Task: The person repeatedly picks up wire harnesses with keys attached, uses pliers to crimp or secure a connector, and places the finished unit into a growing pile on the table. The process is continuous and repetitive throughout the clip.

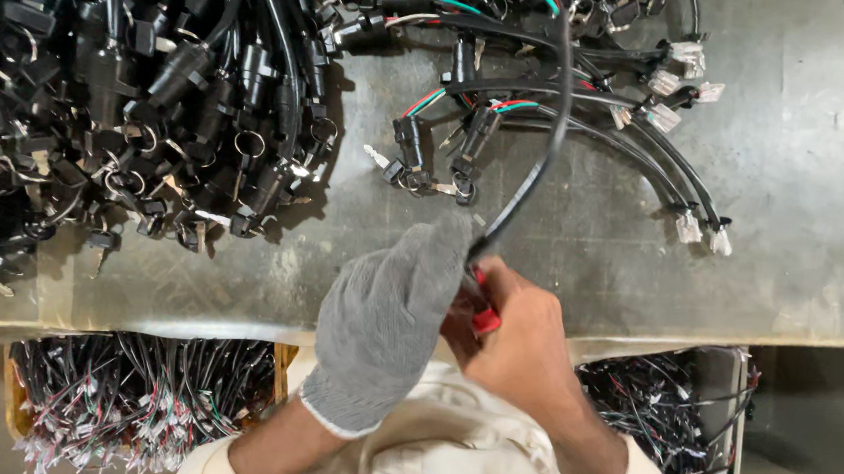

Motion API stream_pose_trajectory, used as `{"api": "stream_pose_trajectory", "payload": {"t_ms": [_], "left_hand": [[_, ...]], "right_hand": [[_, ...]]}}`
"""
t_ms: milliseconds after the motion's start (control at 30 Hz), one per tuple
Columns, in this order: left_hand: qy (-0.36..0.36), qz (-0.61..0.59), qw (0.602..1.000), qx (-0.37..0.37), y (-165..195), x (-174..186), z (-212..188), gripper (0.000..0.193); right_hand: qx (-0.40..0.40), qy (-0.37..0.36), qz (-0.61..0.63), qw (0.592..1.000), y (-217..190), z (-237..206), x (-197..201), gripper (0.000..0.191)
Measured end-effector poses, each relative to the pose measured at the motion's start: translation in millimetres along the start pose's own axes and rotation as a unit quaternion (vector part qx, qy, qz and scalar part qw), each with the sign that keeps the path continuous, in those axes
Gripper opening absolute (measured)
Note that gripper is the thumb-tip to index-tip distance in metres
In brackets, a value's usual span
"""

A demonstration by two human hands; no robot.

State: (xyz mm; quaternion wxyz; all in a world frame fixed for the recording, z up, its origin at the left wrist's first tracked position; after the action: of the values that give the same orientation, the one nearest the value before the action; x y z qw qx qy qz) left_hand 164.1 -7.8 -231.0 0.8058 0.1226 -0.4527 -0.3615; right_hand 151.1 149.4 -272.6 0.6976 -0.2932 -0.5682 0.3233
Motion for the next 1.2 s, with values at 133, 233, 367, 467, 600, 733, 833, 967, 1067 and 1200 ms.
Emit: {"api": "stream_pose_trajectory", "payload": {"t_ms": [133,233,367,467,600,733,833,967,1067,1200], "left_hand": [[-0.067,-0.235,0.951,0.192,-3.6,10.0,5.9,0.053],[-0.166,-0.35,0.879,0.279,-5.5,9.5,5.7,0.058],[-0.182,-0.399,0.822,0.364,-4.4,7.8,0.6,0.063],[-0.085,-0.35,0.889,0.282,-3.5,8.5,5.8,0.059],[-0.002,-0.05,0.991,0.125,-8.8,7.8,19.7,0.036],[0.038,-0.056,0.979,0.191,-34.3,57.9,41.7,0.027],[0.093,0.051,0.985,0.136,-60.0,118.0,70.1,0.046],[0.139,0.227,0.963,-0.04,-77.2,132.3,98.4,0.053],[0.122,0.156,0.98,0.007,-62.3,97.2,90.6,0.07],[0.04,0.02,0.998,0.046,-48.7,45.2,94.1,0.068]], "right_hand": [[0.024,0.031,-0.106,0.994,10.6,13.9,-3.6,0.037],[0.201,0.035,0.185,0.961,11.8,22.2,-6.2,0.036],[0.113,-0.046,0.232,0.965,32.2,24.7,-13.1,0.029],[0.113,-0.034,0.084,0.989,29.2,16.6,-13.7,0.033],[0.11,0.023,-0.138,0.984,21.8,20.6,-12.9,0.037],[0.193,0.074,-0.21,0.955,21.2,41.6,4.5,0.062],[0.26,0.046,-0.16,0.951,22.8,61.7,24.1,0.069],[0.294,0.126,-0.215,0.923,18.5,116.5,28.3,0.04],[0.318,0.112,-0.149,0.93,10.7,153.8,16.6,0.024],[0.314,0.115,-0.08,0.939,-2.2,151.7,36.2,0.014]]}}
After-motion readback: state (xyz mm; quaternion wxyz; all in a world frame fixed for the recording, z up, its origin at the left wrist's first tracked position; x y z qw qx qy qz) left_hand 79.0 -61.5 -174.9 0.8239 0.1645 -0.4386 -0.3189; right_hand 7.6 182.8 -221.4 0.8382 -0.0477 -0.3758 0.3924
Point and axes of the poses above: each hand's wrist, its own z-axis towards the middle knuckle, its own x-axis out of the back of the hand, y = z × x, the point moved 4 cm from there along z, towards the middle knuckle, and after that the axes turned 15 degrees about y, right-handed, at the moved point
